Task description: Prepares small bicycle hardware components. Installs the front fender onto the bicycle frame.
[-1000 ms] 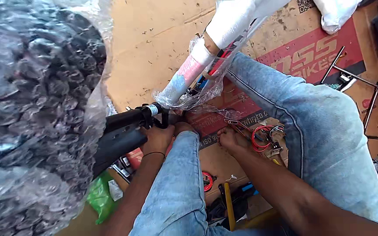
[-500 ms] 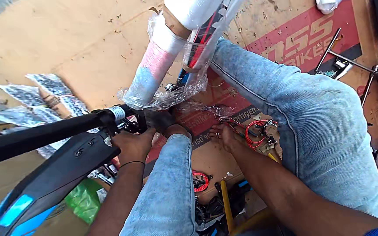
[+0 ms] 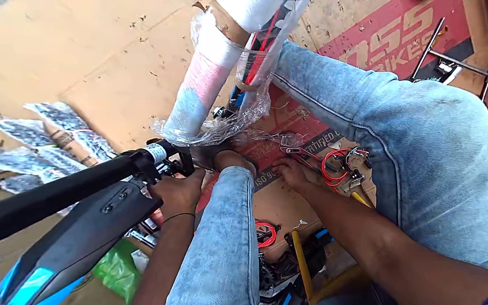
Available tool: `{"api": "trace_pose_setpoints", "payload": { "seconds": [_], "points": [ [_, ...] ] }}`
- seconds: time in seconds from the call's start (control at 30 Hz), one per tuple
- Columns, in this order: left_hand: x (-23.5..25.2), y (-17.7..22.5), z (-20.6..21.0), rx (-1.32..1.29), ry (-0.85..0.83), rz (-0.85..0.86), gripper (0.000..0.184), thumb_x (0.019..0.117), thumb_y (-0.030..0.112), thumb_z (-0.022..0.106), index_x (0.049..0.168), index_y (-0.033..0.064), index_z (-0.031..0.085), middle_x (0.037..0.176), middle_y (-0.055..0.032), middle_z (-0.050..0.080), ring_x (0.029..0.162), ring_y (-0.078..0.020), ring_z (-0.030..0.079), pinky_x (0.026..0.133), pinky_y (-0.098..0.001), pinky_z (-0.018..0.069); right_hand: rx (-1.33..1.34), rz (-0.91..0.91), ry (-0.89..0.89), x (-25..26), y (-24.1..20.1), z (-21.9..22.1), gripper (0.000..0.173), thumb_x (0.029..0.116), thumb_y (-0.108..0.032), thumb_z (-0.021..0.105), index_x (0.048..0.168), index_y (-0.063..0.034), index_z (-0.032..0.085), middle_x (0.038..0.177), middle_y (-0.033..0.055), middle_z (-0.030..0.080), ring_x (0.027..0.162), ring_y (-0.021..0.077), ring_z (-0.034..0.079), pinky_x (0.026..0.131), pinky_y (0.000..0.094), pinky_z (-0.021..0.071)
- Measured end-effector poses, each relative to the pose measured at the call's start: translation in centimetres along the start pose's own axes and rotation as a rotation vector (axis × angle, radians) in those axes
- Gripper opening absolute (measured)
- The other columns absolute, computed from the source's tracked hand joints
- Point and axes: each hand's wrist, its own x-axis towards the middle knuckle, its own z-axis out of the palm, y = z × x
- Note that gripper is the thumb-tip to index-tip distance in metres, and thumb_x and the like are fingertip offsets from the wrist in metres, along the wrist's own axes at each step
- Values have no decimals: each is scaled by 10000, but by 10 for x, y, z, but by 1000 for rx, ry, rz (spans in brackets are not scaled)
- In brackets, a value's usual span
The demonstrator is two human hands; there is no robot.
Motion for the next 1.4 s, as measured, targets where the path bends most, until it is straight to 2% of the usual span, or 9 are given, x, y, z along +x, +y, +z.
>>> {"api": "trace_pose_setpoints", "payload": {
  "seconds": [0.1,0.2,0.3,0.47,0.67,0.87,0.97,1.13,1.4],
  "points": [
    [1,1,0,-50,4,17,799,750,155,878,1392,-81,465,1354,-277,571,1298,-339,553,1118,-533,407,217,171,-22,5,-8,-7,473,1078,-255,281,1285,-76,667,1120,82,765,873,166,710,601,355,507],
    [0,1,2,-101,20,39,813,738,114,873,1406,-76,451,1369,-259,566,1305,-302,548,1128,-483,407,274,241,-66,8,-15,-18,529,1082,-283,205,1362,-92,612,1145,91,762,899,161,714,590,338,479],
    [0,0,3,-107,30,69,802,734,120,870,1393,-81,457,1359,-268,566,1301,-307,547,1124,-485,407,207,122,-32,7,-16,-20,534,1039,-237,229,1289,-34,655,1100,111,769,816,141,696,544,318,450],
    [0,0,1,-60,11,30,823,752,194,872,1415,-62,455,1382,-268,558,1332,-331,526,1135,-518,388,8,-104,-78,10,-9,-29,562,984,-217,271,1396,-7,589,1159,125,754,929,205,713,659,393,545],
    [-2,1,1,-88,21,60,810,746,192,882,1400,-58,474,1373,-271,566,1332,-334,530,1134,-520,391,55,-260,-1,5,2,-32,513,982,-174,292,1349,7,602,1212,159,722,1125,238,685,941,462,557],
    [-3,1,0,-90,1,15,789,751,212,884,1381,-56,492,1364,-258,577,1327,-325,536,1129,-520,396,-218,-221,283,-12,11,-34,331,1016,-135,499,1286,-51,670,1160,130,728,1045,233,711,945,472,572],
    [-2,2,0,-102,14,61,754,747,181,885,1356,-63,514,1329,-264,593,1291,-315,556,1114,-507,403,-582,-281,322,-16,23,-42,285,1006,-285,633,1227,-137,736,1113,80,726,993,210,710,918,446,586],
    [2,-8,5,-130,27,138,808,733,157,878,1387,-82,469,1358,-265,571,1306,-292,550,1134,-472,408,-891,-275,187,-14,12,-27,349,1044,-339,584,1361,-221,672,1328,117,668,1118,315,693,897,540,575],
    [3,-8,4,-67,27,18,750,731,171,885,1338,-80,524,1272,-251,623,1214,-303,607,1065,-500,457,-976,-301,173,-6,13,-23,255,1026,-186,568,1196,-198,758,1206,100,690,998,302,709,782,523,592]
  ]
}}
